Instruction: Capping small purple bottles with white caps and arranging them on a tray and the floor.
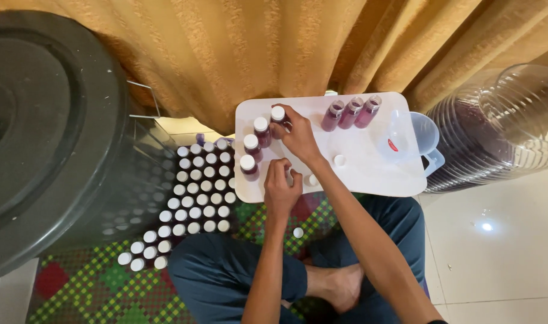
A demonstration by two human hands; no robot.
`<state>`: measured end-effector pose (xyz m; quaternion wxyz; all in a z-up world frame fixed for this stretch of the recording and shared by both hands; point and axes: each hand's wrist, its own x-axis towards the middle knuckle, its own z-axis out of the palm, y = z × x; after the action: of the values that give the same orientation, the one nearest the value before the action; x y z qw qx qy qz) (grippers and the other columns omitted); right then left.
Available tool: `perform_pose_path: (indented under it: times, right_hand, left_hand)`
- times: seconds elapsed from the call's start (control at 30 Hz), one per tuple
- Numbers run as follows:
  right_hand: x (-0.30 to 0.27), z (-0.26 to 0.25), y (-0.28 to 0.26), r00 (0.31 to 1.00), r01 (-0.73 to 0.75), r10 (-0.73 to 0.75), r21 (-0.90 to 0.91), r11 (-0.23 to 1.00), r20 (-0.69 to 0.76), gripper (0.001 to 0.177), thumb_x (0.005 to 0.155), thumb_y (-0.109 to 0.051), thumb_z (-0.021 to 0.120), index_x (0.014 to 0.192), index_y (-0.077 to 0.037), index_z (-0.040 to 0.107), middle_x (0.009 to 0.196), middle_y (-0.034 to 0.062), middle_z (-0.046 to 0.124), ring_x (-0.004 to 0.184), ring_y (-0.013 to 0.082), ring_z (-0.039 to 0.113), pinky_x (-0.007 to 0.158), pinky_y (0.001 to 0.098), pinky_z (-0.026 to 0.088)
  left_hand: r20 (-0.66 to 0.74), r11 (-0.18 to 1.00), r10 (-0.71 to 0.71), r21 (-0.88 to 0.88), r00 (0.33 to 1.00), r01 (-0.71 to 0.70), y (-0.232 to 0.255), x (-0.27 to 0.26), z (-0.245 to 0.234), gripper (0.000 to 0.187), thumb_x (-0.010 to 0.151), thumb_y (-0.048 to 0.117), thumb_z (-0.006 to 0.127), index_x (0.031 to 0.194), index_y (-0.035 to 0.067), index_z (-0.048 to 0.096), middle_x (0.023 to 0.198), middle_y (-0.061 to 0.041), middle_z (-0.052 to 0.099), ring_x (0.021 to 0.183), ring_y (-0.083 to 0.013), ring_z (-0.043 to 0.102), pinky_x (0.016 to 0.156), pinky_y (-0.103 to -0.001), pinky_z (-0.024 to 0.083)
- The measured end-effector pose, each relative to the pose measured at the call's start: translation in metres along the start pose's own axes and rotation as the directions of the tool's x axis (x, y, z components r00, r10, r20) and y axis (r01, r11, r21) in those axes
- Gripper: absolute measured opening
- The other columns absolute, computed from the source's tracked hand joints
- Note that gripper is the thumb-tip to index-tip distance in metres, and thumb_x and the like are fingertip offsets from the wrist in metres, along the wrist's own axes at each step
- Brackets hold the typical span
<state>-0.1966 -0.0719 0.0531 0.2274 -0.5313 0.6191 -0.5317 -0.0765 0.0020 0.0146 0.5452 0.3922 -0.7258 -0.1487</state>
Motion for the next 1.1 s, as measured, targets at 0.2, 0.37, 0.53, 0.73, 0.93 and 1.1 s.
perform_pose_path:
  times: [0.2,0.37,0.53,0.73,0.93,1.1]
  right_hand:
    - [-0.007,-0.003,0.007,0.995,-0.066,0.047,0.225,0.972,0.091,0.065,0.087,0.001,0.075,0.148,-0.008,0.053,0.139,0.0242,0.06,0.133,0.0403,0.055,0.111,0.0499,0.045]
    - [-0.045,-0.05,-0.021,0.994,0.11,-0.109,-0.014,0.994,0.031,0.048,0.087,0.007,0.07,0.133,0.001,0.061,0.125,0.024,0.062,0.121,0.041,0.06,0.102,0.0505,0.051]
    - [-0.088,-0.104,0.027,0.978,0.203,-0.206,-0.409,0.89,0.036,0.036,0.087,0.002,0.066,0.121,-0.007,0.073,0.11,0.0124,0.064,0.106,0.0351,0.064,0.093,0.0453,0.056]
    - [-0.111,-0.126,0.039,0.972,0.234,-0.211,-0.54,0.809,0.104,0.043,0.081,-0.013,0.069,0.123,-0.014,0.072,0.123,0.0087,0.06,0.11,0.0341,0.058,0.086,0.0481,0.05]
    - [-0.115,-0.128,0.048,0.971,0.239,-0.198,-0.51,0.826,0.135,0.038,0.08,0.001,0.064,0.117,-0.006,0.074,0.114,0.0132,0.064,0.105,0.0379,0.064,0.083,0.0457,0.054]
    - [-0.109,-0.135,0.015,0.988,0.111,-0.133,-0.24,0.964,-0.079,0.045,0.086,0.002,0.068,0.129,-0.01,0.072,0.111,0.0153,0.064,0.099,0.0348,0.066,0.083,0.041,0.059]
  left_hand:
    - [0.025,1.0,0.003,0.015,1.0,-0.003,0.007,0.005,-0.006,0.015,0.082,0.002,0.062,0.093,0.01,0.056,0.076,-0.004,0.053,0.062,-0.0235,0.062,0.058,-0.032,0.056]
    - [0.095,0.999,-0.046,-0.015,0.994,0.048,0.016,0.012,-0.007,0.014,0.087,0.004,0.064,0.1,0.009,0.06,0.078,-0.007,0.057,0.065,-0.026,0.065,0.059,-0.035,0.057]
    - [0.217,0.982,-0.118,-0.119,0.969,0.146,0.008,0.025,0.019,0.021,0.088,0.007,0.068,0.109,0.01,0.065,0.085,-0.008,0.062,0.073,-0.0274,0.066,0.065,-0.036,0.058]
    - [0.236,0.985,0.013,-0.169,0.972,0.028,0.031,0.06,0.075,0.071,0.081,0.012,0.082,0.143,-0.002,0.05,0.124,-0.027,0.061,0.109,-0.0439,0.058,0.1,-0.05,0.047]
    - [0.39,0.982,-0.09,-0.119,0.917,0.147,0.021,0.069,0.121,0.073,0.083,0.023,0.083,0.147,0.005,0.051,0.134,-0.021,0.064,0.114,-0.0407,0.058,0.104,-0.049,0.046]
    - [0.472,0.983,-0.175,0.032,0.864,0.181,0.017,0.067,0.1,0.05,0.093,0.035,0.075,0.135,0.015,0.057,0.118,-0.005,0.071,0.113,-0.0268,0.06,0.092,-0.043,0.055]
